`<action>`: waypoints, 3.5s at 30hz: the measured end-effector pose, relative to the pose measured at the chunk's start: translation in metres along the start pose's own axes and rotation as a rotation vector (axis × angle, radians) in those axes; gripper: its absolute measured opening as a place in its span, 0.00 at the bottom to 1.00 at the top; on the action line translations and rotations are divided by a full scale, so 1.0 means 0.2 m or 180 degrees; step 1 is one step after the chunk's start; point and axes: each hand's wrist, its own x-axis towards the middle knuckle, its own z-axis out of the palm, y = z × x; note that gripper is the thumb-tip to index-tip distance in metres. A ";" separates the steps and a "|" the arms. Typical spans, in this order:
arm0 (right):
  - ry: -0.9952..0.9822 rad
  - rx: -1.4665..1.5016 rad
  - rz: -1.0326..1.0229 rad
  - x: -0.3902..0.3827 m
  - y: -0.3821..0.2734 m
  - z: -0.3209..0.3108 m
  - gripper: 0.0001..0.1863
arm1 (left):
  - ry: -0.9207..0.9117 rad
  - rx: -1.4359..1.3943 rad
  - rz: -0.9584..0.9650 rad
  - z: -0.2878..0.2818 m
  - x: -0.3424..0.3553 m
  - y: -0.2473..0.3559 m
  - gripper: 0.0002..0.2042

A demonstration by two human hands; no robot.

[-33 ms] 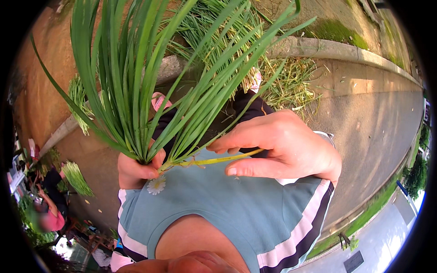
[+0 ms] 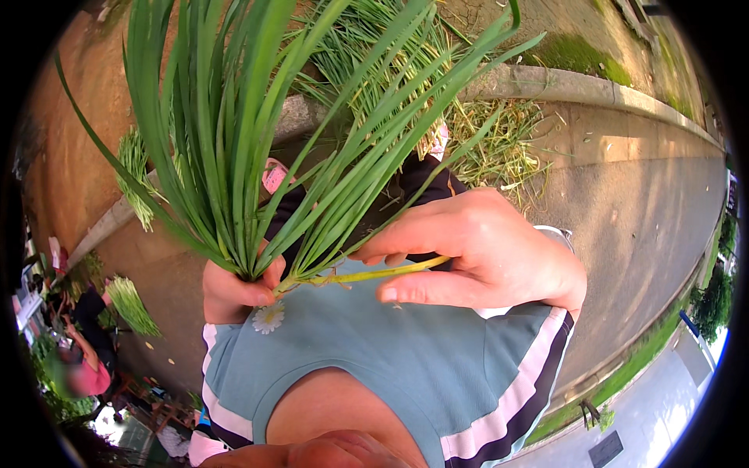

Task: The person sits on the ground and trims the root ends of green onions by hand. They repeatedly pull out individual stalks from a bundle, snap off the root tips, and place the trimmed stalks into a separate pile.

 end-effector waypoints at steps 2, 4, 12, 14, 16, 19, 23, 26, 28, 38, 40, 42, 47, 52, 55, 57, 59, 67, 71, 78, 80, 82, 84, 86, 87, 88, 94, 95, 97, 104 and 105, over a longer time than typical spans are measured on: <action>-0.0095 -0.0468 -0.0038 0.03 -0.02 0.01 0.12 | 0.0093 0.0082 0.0018 0.03 0.01 0.02 0.16; -0.0181 -0.0856 -0.0106 0.06 -0.05 0.00 0.11 | 0.0183 0.0211 -0.0027 0.06 0.02 0.05 0.16; -0.0070 -0.0868 0.0095 0.08 -0.06 0.05 0.08 | 0.0016 0.0867 0.0452 0.06 0.05 0.05 0.17; 0.0052 -0.1092 0.0120 0.10 -0.06 0.09 0.08 | 0.0123 0.0916 0.0411 0.07 0.06 0.04 0.16; 0.0406 -0.1530 -0.0114 0.11 -0.04 0.15 0.09 | 0.0159 0.0801 0.0475 0.08 0.07 0.03 0.16; 0.1068 -0.1993 -0.0517 0.14 0.00 0.23 0.09 | 0.0124 0.0712 0.0659 0.08 0.09 0.01 0.15; 0.1371 -0.2012 -0.0914 0.16 0.06 0.29 0.10 | -0.0008 0.0829 0.0909 0.07 0.10 0.00 0.14; 0.1501 -0.1944 -0.0906 0.17 0.07 0.29 0.09 | 0.0031 0.0879 0.1065 0.07 0.10 -0.02 0.12; 0.1846 -0.2073 -0.1071 0.18 0.10 0.31 0.09 | 0.0114 0.0709 0.1101 0.08 0.10 -0.04 0.10; 0.2914 -0.1510 -0.1547 0.19 0.19 0.35 0.09 | 0.0259 0.0564 0.0968 0.16 0.13 -0.01 0.05; 0.2895 0.0224 -0.1198 0.19 0.23 0.39 0.06 | 0.0211 0.0644 0.0991 0.18 0.15 0.01 0.05; 0.2884 0.1920 -0.0525 0.18 0.24 0.45 0.04 | 0.0161 0.0635 0.1024 0.18 0.17 0.02 0.06; 0.2571 0.3744 -0.0625 0.16 0.27 0.29 0.08 | 0.0236 0.0082 0.0690 0.14 0.16 -0.04 0.09; 0.4677 0.0656 0.0131 0.02 0.61 -0.08 0.07 | 0.0135 -0.0004 0.0674 0.08 0.08 -0.03 0.11; 0.3601 -0.3690 0.2837 -0.35 0.98 -0.22 0.21 | 0.0091 -0.0095 0.0773 0.09 0.06 -0.02 0.10; 0.3276 -0.3796 0.4246 -0.58 1.18 -0.19 0.23 | 0.0076 -0.0034 0.0730 0.11 0.05 0.01 0.10; 0.3655 -0.1891 0.3220 -0.61 1.17 -0.16 0.15 | 0.0067 0.0184 0.0811 0.10 0.05 0.01 0.10; 0.1419 0.1669 -0.0708 0.10 0.29 0.41 0.14 | 0.0302 0.0462 0.1166 0.10 0.11 -0.06 0.10; 0.1323 0.2582 -0.0728 0.19 0.21 0.46 0.09 | 0.0705 0.0084 0.1307 0.15 0.09 -0.07 0.10; 0.1464 0.2470 -0.0754 0.10 0.20 0.46 0.08 | 0.0778 -0.0043 0.0838 0.17 0.01 -0.02 0.10; 0.1437 0.2146 -0.0723 0.07 0.19 0.43 0.08 | 0.0647 -0.0256 0.0909 0.15 0.00 -0.03 0.11; 0.1587 0.1973 -0.0877 0.04 0.21 0.43 0.09 | 0.0652 -0.0313 0.0905 0.16 -0.01 -0.03 0.13; 0.1735 0.1950 -0.0832 0.03 0.18 0.42 0.08 | 0.0532 -0.0184 0.0821 0.17 -0.01 -0.01 0.13; 0.1871 0.1546 -0.0938 0.03 0.18 0.42 0.07 | 0.0547 -0.0060 0.0785 0.18 -0.02 0.00 0.12; 0.1934 0.1340 -0.0994 0.03 0.18 0.42 0.07 | 0.0694 0.0035 0.0940 0.19 -0.02 -0.01 0.11; 0.2007 0.1481 -0.0872 0.02 0.17 0.43 0.06 | 0.0843 0.0131 0.1096 0.18 -0.01 -0.02 0.11; 0.1906 0.1300 -0.1018 0.02 0.14 0.47 0.05 | 0.0830 0.0318 0.1289 0.12 0.02 -0.04 0.08; 0.1850 0.1248 -0.0978 0.03 0.14 0.48 0.05 | 0.0762 0.0330 0.1230 0.12 0.02 -0.04 0.08; 0.1859 0.1195 -0.0931 0.04 0.15 0.50 0.05 | 0.0514 0.0178 0.0984 0.16 0.02 -0.03 0.07; 0.1985 0.1116 -0.0586 0.04 0.14 0.52 0.07 | 0.0063 0.0759 0.1016 0.17 0.07 -0.04 0.09; 0.2022 0.1146 -0.0555 0.04 0.13 0.53 0.07 | 0.0029 0.0845 0.1059 0.16 0.07 -0.05 0.09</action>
